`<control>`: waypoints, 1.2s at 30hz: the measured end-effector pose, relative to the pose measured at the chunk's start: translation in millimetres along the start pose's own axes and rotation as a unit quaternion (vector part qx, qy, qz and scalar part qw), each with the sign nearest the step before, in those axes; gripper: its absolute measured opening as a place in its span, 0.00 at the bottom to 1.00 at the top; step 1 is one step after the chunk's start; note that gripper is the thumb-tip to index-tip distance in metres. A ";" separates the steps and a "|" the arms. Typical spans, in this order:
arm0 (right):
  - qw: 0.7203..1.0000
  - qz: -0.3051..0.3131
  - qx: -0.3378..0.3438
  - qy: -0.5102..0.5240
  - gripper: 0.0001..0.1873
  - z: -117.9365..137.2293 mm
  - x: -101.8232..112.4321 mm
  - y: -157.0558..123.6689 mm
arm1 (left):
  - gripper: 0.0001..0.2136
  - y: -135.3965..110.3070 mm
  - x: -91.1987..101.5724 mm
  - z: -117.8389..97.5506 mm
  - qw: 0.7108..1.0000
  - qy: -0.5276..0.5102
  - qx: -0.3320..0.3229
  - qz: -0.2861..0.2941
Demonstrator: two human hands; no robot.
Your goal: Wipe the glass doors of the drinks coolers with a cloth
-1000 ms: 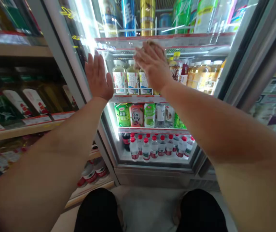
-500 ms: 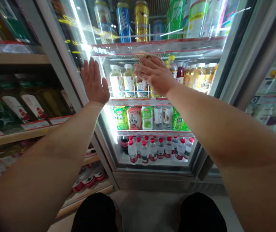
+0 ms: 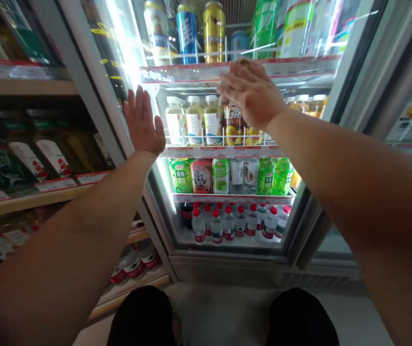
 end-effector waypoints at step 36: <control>0.993 -0.033 -0.101 -0.050 0.29 -40.8 28.4 -65.8 | 0.45 0.3 -0.6 1.6 1.000 -0.011 0.007 0.002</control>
Point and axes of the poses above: each hand's wrist, its own y-axis towards the middle knuckle, its own x-axis out of the back of the hand, z = x × y, the point moved 2 cm from there along y, towards the middle knuckle, and after that the axes turned 12 degrees about -z, right-handed, at the moved point
